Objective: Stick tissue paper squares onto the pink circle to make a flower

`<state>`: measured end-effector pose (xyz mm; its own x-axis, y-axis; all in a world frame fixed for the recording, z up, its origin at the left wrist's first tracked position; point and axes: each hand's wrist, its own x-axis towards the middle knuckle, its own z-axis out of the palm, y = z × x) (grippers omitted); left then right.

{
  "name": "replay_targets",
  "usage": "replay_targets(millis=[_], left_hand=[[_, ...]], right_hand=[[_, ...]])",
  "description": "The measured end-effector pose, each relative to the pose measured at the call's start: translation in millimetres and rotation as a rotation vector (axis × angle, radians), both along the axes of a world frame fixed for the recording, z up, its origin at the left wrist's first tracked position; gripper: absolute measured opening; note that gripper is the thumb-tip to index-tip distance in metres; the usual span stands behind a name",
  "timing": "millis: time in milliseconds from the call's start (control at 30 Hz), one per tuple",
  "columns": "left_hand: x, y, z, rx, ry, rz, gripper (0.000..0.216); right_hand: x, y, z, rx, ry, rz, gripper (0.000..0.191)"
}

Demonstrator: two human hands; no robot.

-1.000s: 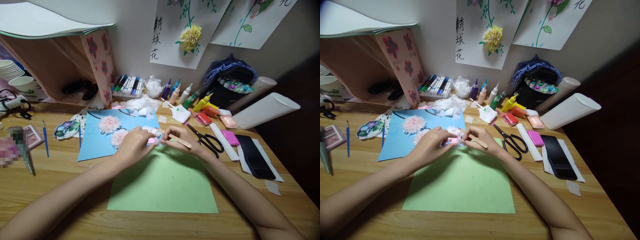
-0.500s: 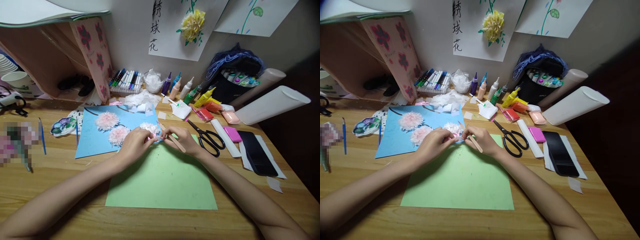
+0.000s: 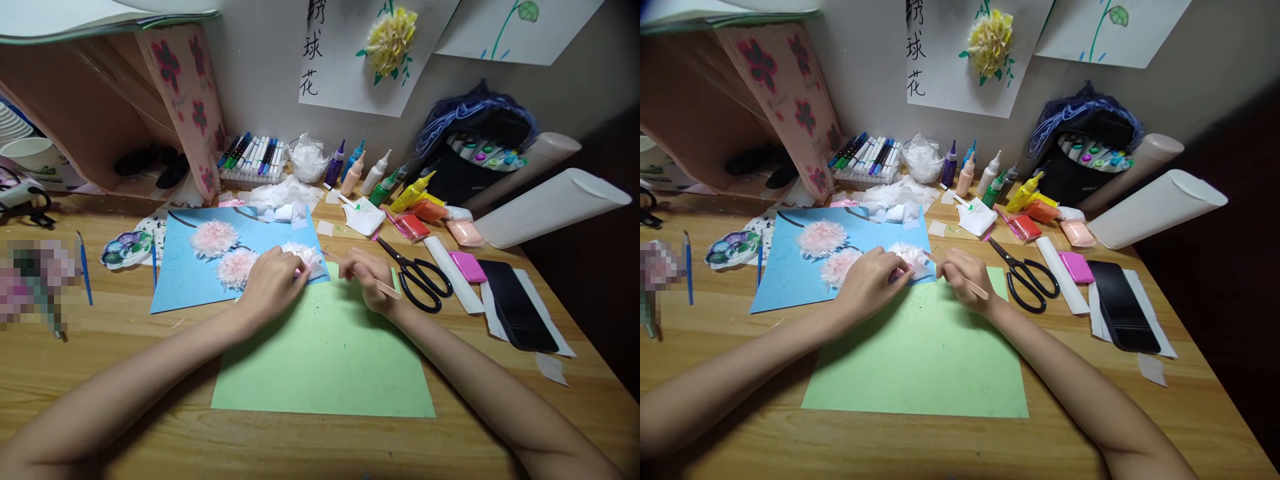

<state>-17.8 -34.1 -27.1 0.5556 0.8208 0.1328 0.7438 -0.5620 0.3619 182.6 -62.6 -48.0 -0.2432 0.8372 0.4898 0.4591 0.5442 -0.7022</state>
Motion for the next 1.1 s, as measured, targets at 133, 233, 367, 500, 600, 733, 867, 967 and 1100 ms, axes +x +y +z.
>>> replay_targets(millis=[133, 233, 367, 500, 600, 733, 867, 967, 1100], left_hand=[[2, 3, -4.7, 0.092, 0.058, -0.009, 0.024], [2, 4, -6.4, 0.116, 0.081, -0.018, 0.023], [2, 4, -6.4, 0.144, 0.094, -0.025, 0.026], [-1, 10, -1.4, 0.214, 0.096, 0.013, 0.033], [-7, 22, 3.5, 0.286, 0.141, 0.110, 0.038], [-16, 40, 4.6, 0.301, 0.229, 0.167, 0.040], [-21, 47, 2.6, 0.224, 0.330, 0.156, 0.043], [-21, 47, 2.5, 0.176, 0.367, 0.109, 0.046], [-21, 48, 2.9, 0.155, 0.398, 0.062, 0.047]], right_hand=[[-1, -4, -2.8, 0.141, -0.049, 0.176, 0.046], [-5, -2, -4.1, 0.173, -0.133, 0.182, 0.042], [-8, 1, -6.3, 0.154, -0.177, 0.169, 0.040], [-9, 2, -8.5, 0.143, -0.162, 0.166, 0.040], [-10, 3, -9.4, 0.128, -0.122, 0.143, 0.040], [-11, 5, -10.4, 0.058, -0.084, 0.116, 0.043], [-13, 8, -12.5, -0.077, -0.012, 0.045, 0.049], [-17, 12, -11.3, -0.227, 0.065, -0.034, 0.054], [-28, 25, -0.4, -0.374, 0.144, -0.132, 0.061]])
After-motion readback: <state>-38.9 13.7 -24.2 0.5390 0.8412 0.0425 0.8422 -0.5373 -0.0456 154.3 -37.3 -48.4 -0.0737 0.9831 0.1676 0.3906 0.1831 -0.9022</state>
